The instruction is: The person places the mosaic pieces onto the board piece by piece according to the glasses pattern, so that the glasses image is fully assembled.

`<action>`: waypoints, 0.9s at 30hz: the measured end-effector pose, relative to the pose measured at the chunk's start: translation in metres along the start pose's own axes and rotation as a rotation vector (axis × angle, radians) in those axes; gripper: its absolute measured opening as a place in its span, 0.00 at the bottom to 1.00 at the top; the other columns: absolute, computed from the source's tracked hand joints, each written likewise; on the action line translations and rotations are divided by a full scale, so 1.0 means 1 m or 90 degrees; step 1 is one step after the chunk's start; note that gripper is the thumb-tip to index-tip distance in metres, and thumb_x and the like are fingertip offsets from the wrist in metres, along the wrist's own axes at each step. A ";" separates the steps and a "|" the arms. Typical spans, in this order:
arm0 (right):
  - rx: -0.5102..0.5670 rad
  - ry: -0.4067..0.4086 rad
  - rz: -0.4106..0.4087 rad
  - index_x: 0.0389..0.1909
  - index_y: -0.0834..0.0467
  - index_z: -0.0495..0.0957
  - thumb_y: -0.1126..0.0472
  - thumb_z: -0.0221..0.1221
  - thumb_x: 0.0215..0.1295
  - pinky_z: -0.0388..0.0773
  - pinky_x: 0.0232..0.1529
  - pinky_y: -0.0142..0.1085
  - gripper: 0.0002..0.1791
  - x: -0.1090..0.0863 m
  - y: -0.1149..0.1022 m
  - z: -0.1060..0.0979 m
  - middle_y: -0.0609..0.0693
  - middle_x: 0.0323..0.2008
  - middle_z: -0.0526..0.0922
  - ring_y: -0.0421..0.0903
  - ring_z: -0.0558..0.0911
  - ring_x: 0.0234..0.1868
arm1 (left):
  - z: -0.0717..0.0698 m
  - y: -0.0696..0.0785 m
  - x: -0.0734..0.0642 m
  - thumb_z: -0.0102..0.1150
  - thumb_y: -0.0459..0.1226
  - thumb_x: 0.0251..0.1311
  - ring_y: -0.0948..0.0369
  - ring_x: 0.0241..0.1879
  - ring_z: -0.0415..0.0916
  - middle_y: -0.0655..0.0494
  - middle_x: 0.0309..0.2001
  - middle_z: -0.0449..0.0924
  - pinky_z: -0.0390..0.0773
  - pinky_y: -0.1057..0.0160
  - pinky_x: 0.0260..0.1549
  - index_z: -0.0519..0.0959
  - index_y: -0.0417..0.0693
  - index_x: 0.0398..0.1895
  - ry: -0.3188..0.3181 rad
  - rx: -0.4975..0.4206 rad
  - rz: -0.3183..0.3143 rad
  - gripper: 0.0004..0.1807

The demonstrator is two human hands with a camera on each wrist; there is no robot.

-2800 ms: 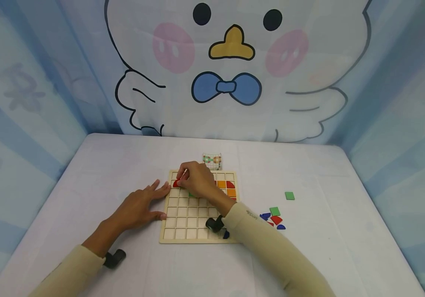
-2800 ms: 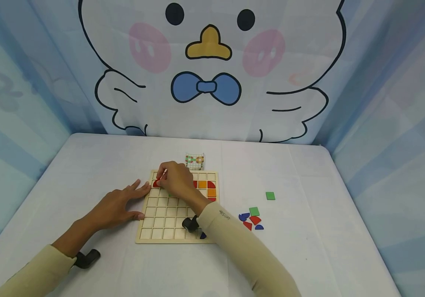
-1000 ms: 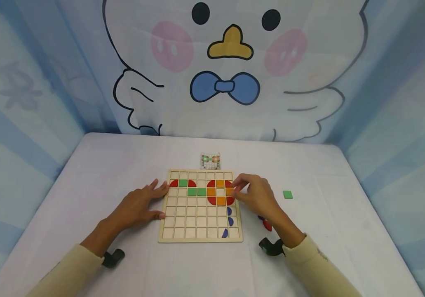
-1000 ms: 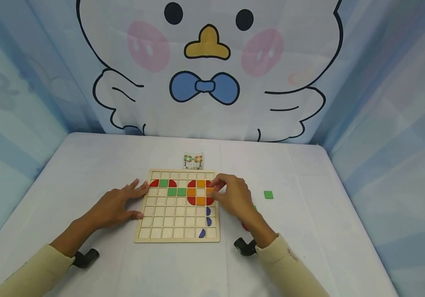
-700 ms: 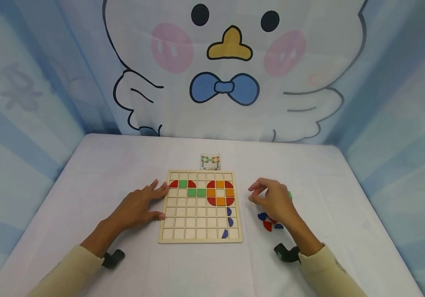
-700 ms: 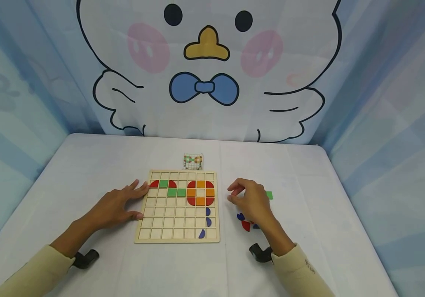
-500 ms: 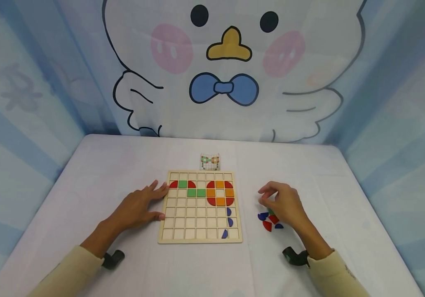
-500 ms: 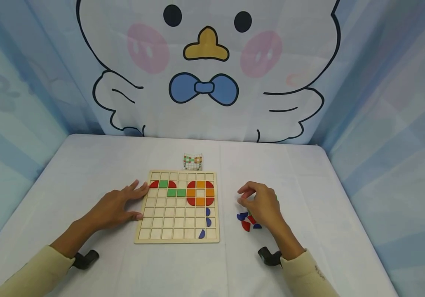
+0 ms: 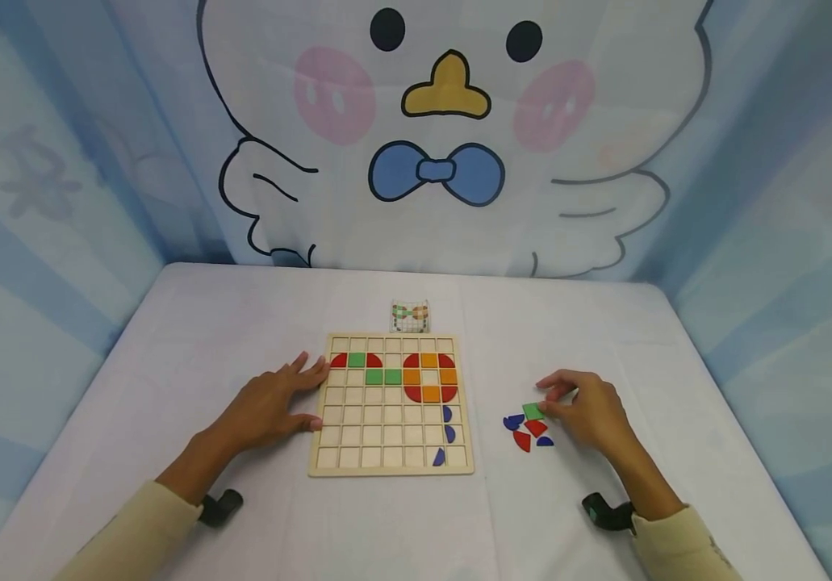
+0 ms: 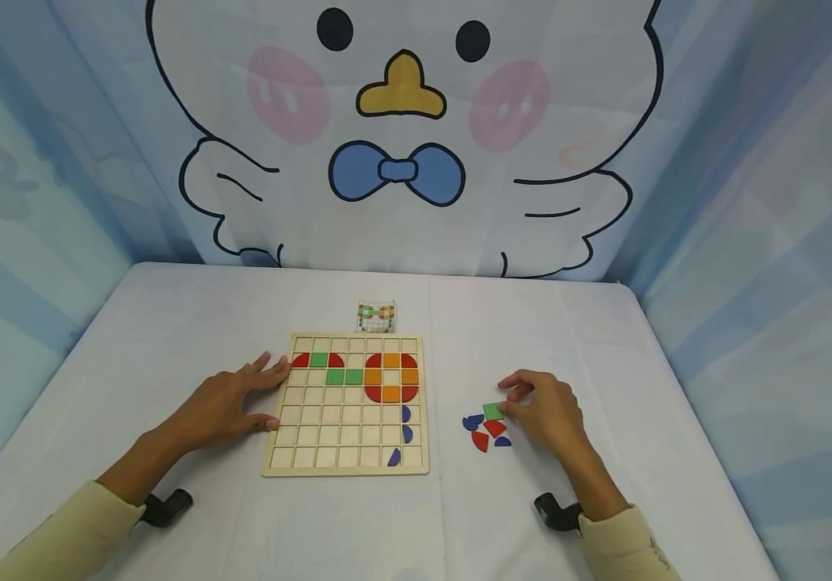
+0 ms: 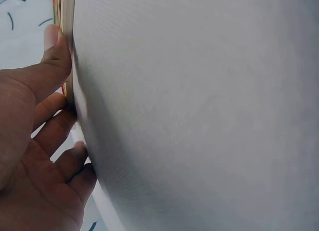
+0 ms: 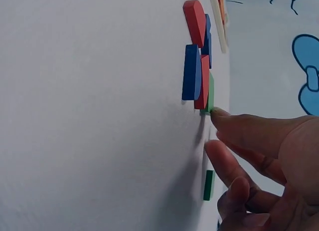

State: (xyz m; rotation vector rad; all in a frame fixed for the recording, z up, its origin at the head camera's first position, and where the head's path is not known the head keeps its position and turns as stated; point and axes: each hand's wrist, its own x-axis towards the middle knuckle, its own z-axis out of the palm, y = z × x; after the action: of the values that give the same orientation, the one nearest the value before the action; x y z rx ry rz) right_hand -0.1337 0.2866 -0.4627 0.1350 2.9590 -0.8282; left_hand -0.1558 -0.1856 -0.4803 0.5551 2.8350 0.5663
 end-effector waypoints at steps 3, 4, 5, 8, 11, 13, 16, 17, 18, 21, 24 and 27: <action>-0.002 -0.007 0.005 0.52 0.54 0.89 0.59 0.74 0.65 0.72 0.32 0.37 0.15 -0.001 0.000 0.001 0.50 0.36 0.88 0.49 0.77 0.37 | 0.000 0.000 0.000 0.76 0.55 0.58 0.28 0.77 0.63 0.34 0.82 0.57 0.68 0.27 0.70 0.63 0.53 0.83 0.001 0.000 0.000 0.52; -0.004 -0.008 0.004 0.52 0.53 0.89 0.59 0.74 0.65 0.73 0.32 0.37 0.15 0.000 0.000 0.002 0.50 0.36 0.88 0.49 0.77 0.38 | 0.000 0.000 0.000 0.76 0.55 0.58 0.28 0.76 0.63 0.34 0.82 0.57 0.68 0.27 0.70 0.63 0.53 0.83 0.000 0.000 0.000 0.52; -0.005 -0.010 0.002 0.52 0.53 0.89 0.59 0.74 0.65 0.72 0.33 0.37 0.15 0.000 0.000 0.002 0.50 0.36 0.88 0.49 0.77 0.38 | 0.000 0.000 -0.001 0.76 0.55 0.58 0.28 0.76 0.63 0.34 0.82 0.57 0.68 0.27 0.69 0.63 0.53 0.83 0.001 -0.001 0.001 0.52; -0.004 -0.023 0.002 0.50 0.52 0.89 0.58 0.74 0.65 0.72 0.33 0.37 0.14 0.000 0.000 0.002 0.49 0.35 0.86 0.49 0.78 0.39 | 0.000 0.000 -0.001 0.76 0.54 0.59 0.28 0.76 0.63 0.34 0.82 0.57 0.68 0.27 0.70 0.63 0.52 0.83 0.001 -0.002 0.005 0.51; -0.001 -0.041 -0.007 0.47 0.51 0.89 0.58 0.73 0.64 0.71 0.34 0.38 0.11 0.001 -0.002 0.004 0.47 0.33 0.85 0.48 0.78 0.38 | 0.000 0.000 -0.001 0.76 0.54 0.59 0.28 0.76 0.63 0.34 0.82 0.57 0.68 0.27 0.69 0.63 0.52 0.83 0.004 -0.003 0.008 0.51; 0.001 -0.048 -0.017 0.43 0.51 0.89 0.60 0.73 0.65 0.71 0.35 0.38 0.08 0.002 -0.003 0.005 0.47 0.31 0.84 0.47 0.77 0.37 | 0.000 0.000 -0.001 0.76 0.54 0.59 0.28 0.76 0.63 0.34 0.82 0.57 0.68 0.27 0.69 0.63 0.52 0.83 0.006 -0.002 0.008 0.51; -0.002 -0.050 -0.031 0.41 0.52 0.88 0.61 0.72 0.65 0.70 0.34 0.38 0.06 0.002 -0.004 0.005 0.46 0.31 0.84 0.47 0.77 0.35 | 0.000 0.000 -0.001 0.76 0.54 0.59 0.29 0.76 0.63 0.34 0.82 0.57 0.68 0.28 0.69 0.63 0.53 0.83 0.007 -0.001 0.009 0.51; -0.004 -0.052 -0.032 0.41 0.51 0.87 0.61 0.72 0.65 0.70 0.34 0.38 0.06 0.002 -0.005 0.006 0.46 0.31 0.84 0.47 0.76 0.34 | 0.000 0.000 0.000 0.76 0.54 0.59 0.29 0.76 0.63 0.34 0.82 0.57 0.68 0.28 0.69 0.63 0.53 0.83 0.007 0.000 0.008 0.51; -0.008 -0.053 -0.032 0.42 0.51 0.87 0.60 0.73 0.65 0.70 0.33 0.38 0.07 0.001 -0.006 0.006 0.46 0.32 0.84 0.47 0.76 0.34 | 0.000 0.000 0.000 0.76 0.54 0.59 0.29 0.76 0.63 0.34 0.82 0.57 0.68 0.28 0.70 0.63 0.53 0.83 0.007 -0.001 0.008 0.51; -0.021 -0.063 -0.029 0.42 0.51 0.87 0.59 0.74 0.64 0.71 0.32 0.38 0.08 0.000 -0.008 0.006 0.47 0.33 0.84 0.46 0.77 0.35 | 0.000 0.000 0.000 0.76 0.54 0.58 0.29 0.77 0.63 0.35 0.82 0.57 0.68 0.28 0.70 0.63 0.54 0.83 0.006 0.001 0.007 0.51; -0.027 -0.070 -0.033 0.41 0.51 0.85 0.58 0.75 0.63 0.72 0.33 0.37 0.09 0.000 -0.010 0.006 0.47 0.35 0.85 0.46 0.78 0.36 | 0.000 0.000 0.000 0.76 0.54 0.58 0.29 0.77 0.63 0.35 0.82 0.57 0.68 0.28 0.70 0.63 0.54 0.83 0.005 0.002 0.004 0.51; -0.023 -0.069 -0.041 0.39 0.51 0.84 0.59 0.75 0.63 0.72 0.34 0.37 0.09 0.001 -0.012 0.006 0.48 0.34 0.85 0.46 0.78 0.36 | 0.000 0.000 0.000 0.76 0.54 0.59 0.29 0.77 0.63 0.35 0.82 0.57 0.68 0.28 0.70 0.63 0.54 0.83 0.003 0.003 0.002 0.51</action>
State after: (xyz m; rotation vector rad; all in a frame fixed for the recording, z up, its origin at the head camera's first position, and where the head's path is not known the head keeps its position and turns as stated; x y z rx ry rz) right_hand -0.1353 0.2733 -0.4622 -0.0077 2.8890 -0.7633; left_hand -0.1555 -0.1860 -0.4803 0.5593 2.8416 0.5628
